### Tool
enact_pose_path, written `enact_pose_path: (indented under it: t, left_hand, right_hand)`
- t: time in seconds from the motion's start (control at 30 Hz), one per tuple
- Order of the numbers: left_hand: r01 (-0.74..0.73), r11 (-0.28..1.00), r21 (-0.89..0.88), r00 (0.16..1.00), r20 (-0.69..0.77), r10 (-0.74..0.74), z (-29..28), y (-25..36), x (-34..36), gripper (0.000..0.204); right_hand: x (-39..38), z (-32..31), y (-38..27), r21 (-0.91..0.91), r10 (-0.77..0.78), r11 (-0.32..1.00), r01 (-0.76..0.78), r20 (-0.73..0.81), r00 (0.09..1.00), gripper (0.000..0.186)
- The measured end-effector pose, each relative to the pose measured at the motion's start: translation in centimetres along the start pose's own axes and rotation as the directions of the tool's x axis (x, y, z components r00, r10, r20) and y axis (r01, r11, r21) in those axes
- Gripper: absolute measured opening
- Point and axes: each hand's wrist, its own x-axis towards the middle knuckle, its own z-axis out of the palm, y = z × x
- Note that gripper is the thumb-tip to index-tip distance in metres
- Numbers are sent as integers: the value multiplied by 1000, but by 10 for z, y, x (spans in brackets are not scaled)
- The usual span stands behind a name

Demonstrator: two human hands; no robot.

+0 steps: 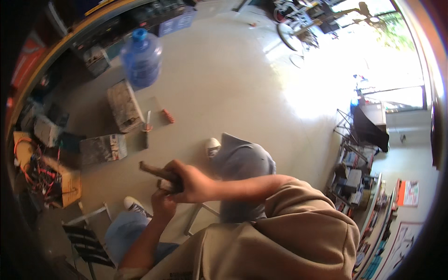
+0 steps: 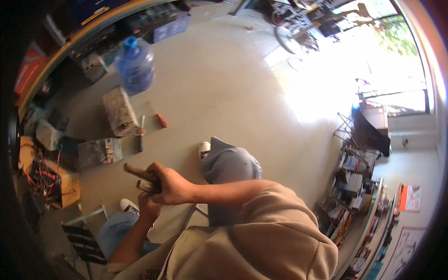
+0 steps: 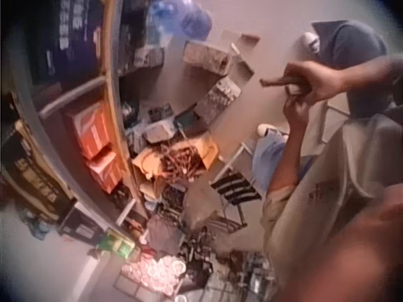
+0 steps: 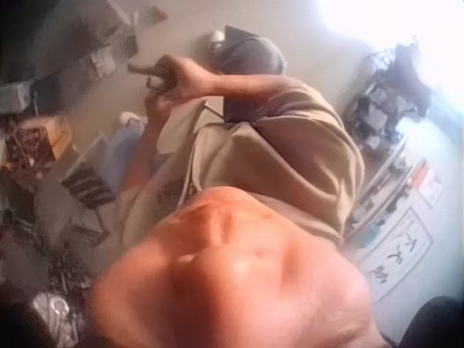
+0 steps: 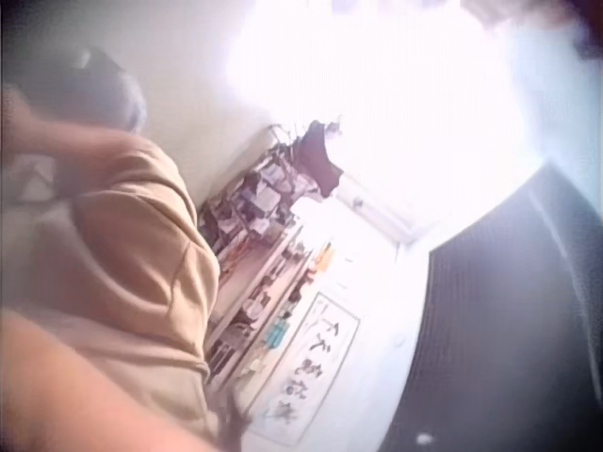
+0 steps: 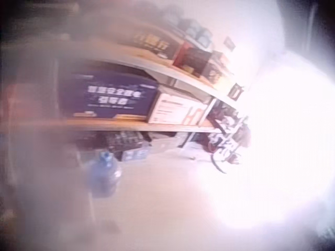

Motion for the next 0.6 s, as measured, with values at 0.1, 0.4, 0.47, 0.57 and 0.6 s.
enact_pose_path:
  t: [0.1, 0.4, 0.47, 0.57, 0.6]
  left_hand:
    - [-134, 991, 25, 991, -15, 134, -5, -2, 12, 18]
    - [-64, 997, -32, 992, 107, 67, -19, 151, -42, 20]
    - [5, 1000, -2, 974, 228, -5, -38, 193, -41, 31]
    - [-55, 998, -11, 967, 250, 56, -55, 256, -17, 32]
    - [-109, 994, 22, 967, 234, 101, -58, 275, -7, 33]
  right_hand:
    - [-1, 2, -30, -116, 62, 991, -70, -69, 996, 55]
    - [-90, -21, -152, -50, 323, 943, -330, -113, 940, 53]
    - [-108, -27, -190, -4, 301, 952, -306, -173, 938, 50]
    - [-125, -55, -256, -28, 260, 959, -283, -322, 910, 45]
    - [-133, -63, -267, 39, 242, 968, -247, -387, 890, 44]
